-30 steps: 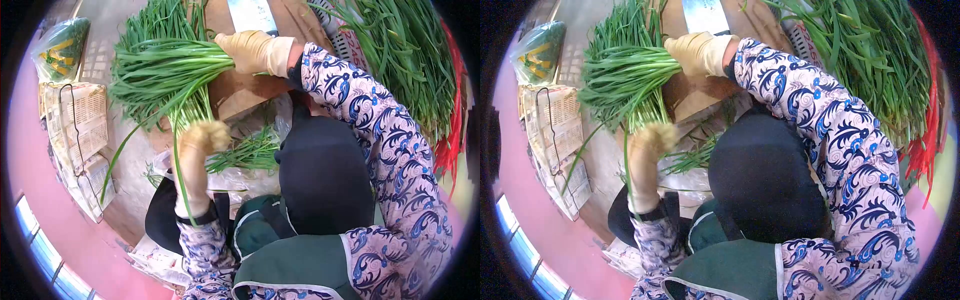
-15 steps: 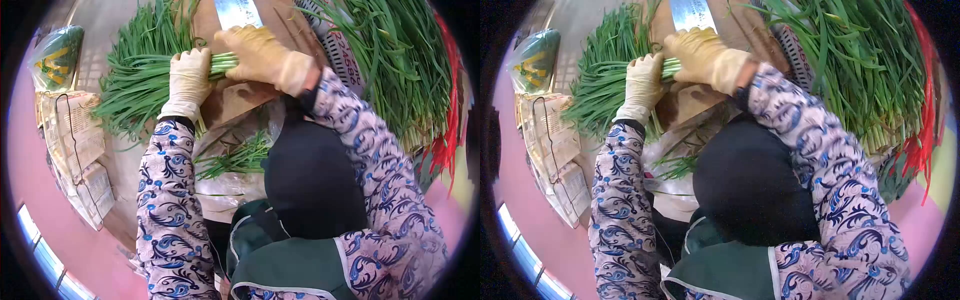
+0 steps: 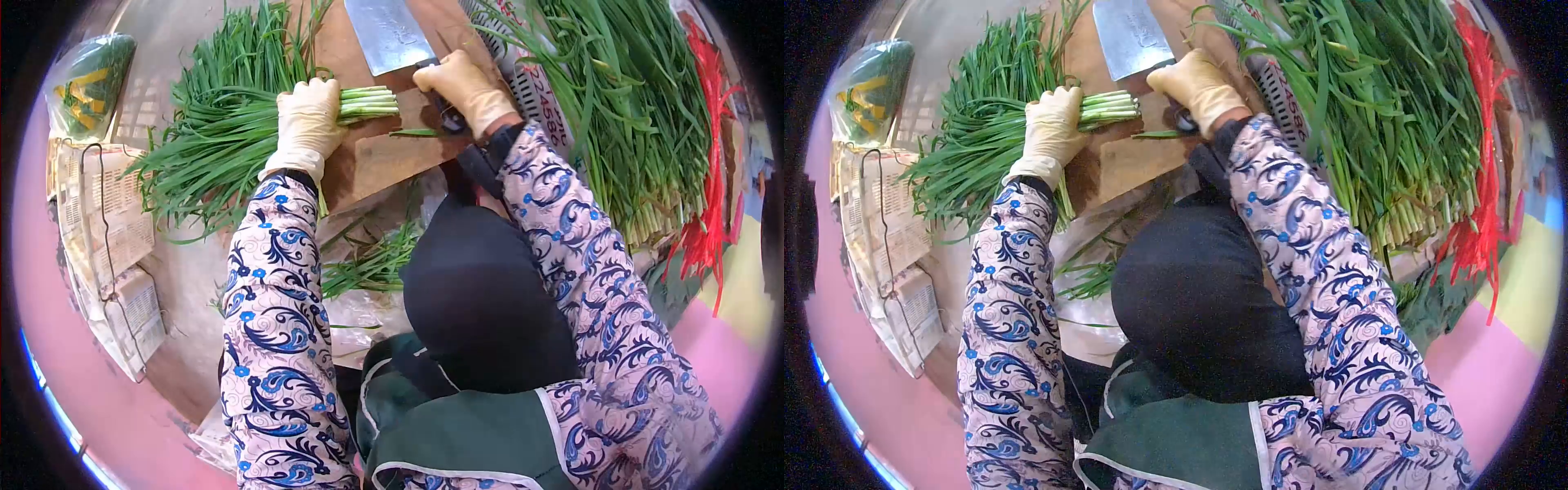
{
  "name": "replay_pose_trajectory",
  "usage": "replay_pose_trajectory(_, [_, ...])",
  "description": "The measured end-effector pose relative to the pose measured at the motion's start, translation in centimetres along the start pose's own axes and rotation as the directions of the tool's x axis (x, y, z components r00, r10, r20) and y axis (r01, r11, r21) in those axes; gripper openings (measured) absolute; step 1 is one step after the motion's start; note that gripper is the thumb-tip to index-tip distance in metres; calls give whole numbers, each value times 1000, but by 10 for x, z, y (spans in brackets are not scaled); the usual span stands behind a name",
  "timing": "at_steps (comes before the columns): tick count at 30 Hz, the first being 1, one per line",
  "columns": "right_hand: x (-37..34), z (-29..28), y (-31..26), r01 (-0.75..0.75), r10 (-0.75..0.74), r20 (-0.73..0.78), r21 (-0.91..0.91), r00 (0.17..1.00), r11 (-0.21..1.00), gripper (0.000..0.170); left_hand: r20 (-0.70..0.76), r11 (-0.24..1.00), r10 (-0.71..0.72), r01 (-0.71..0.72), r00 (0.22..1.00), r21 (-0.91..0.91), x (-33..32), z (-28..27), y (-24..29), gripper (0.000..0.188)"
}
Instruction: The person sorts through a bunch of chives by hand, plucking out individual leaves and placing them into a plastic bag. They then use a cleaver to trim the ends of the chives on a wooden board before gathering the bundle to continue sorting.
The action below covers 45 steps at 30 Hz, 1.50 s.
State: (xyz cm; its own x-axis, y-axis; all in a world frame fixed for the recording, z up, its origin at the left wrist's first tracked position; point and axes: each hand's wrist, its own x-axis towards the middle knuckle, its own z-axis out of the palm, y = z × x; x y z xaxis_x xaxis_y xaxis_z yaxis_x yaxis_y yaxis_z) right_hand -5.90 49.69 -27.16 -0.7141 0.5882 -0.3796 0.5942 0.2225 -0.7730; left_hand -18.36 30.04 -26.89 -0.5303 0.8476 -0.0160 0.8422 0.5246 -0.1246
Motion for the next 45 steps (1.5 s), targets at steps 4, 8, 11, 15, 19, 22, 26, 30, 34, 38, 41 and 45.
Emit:
replay_pose_trajectory(4, [-37, -34, -15, 199, -284, 170, 397, 944, 896, 15, -46, 995, -86, 83, 995, -55, 9, 2, 1, 44])
replay_pose_trajectory(8, [-86, -29, -12, 489, -495, -120, -74, 861, 869, 35, -93, 981, -177, 168, 980, -94, 14, 6, 1, 32])
replay_pose_trajectory(11, [-123, -28, -19, 533, -540, -108, -84, 835, 842, 35, -28, 970, -229, 226, 973, -86, 19, 5, 7, 27])
replay_pose_trajectory(15, [-125, -10, -4, 568, -581, -36, -170, 813, 805, 37, -17, 959, -276, 274, 961, -71, 26, 10, 6, 18])
replay_pose_trajectory(19, [-126, -3, -8, 447, -448, 33, -164, 893, 879, 37, 39, 949, -304, 306, 952, -69, 31, 8, 6, 16])
replay_pose_trajectory(22, [-129, -1, -11, 404, -406, 0, -99, 914, 909, 36, 73, 934, -346, 351, 935, -68, 36, 9, 8, 18])
replay_pose_trajectory(26, [-137, 0, -20, 416, -414, 37, -99, 909, 904, 33, 87, 927, -363, 369, 928, -65, 38, 10, 10, 20])
replay_pose_trajectory(30, [-137, 4, -19, 449, -465, 4, -264, 885, 854, 33, 91, 929, -354, 361, 931, -82, 36, 9, 10, 21])
replay_pose_trajectory(34, [-137, 4, -18, 480, -504, 10, -322, 864, 816, 35, 126, 911, -392, 403, 911, -86, 38, 7, 9, 22])
replay_pose_trajectory(38, [-134, 8, -13, 498, -520, 25, -326, 854, 803, 37, 24, 916, -391, 392, 920, -82, 41, 20, 9, 18])
replay_pose_trajectory(41, [-126, 11, -12, 465, -475, 76, -388, 877, 796, 27, 20, 914, -395, 395, 919, -96, 42, 23, 12, 18])
replay_pose_trajectory(45, [-120, 14, -21, 398, -388, 105, -368, 916, 841, 27, 149, 930, -347, 360, 926, -76, 40, 13, 10, 23])
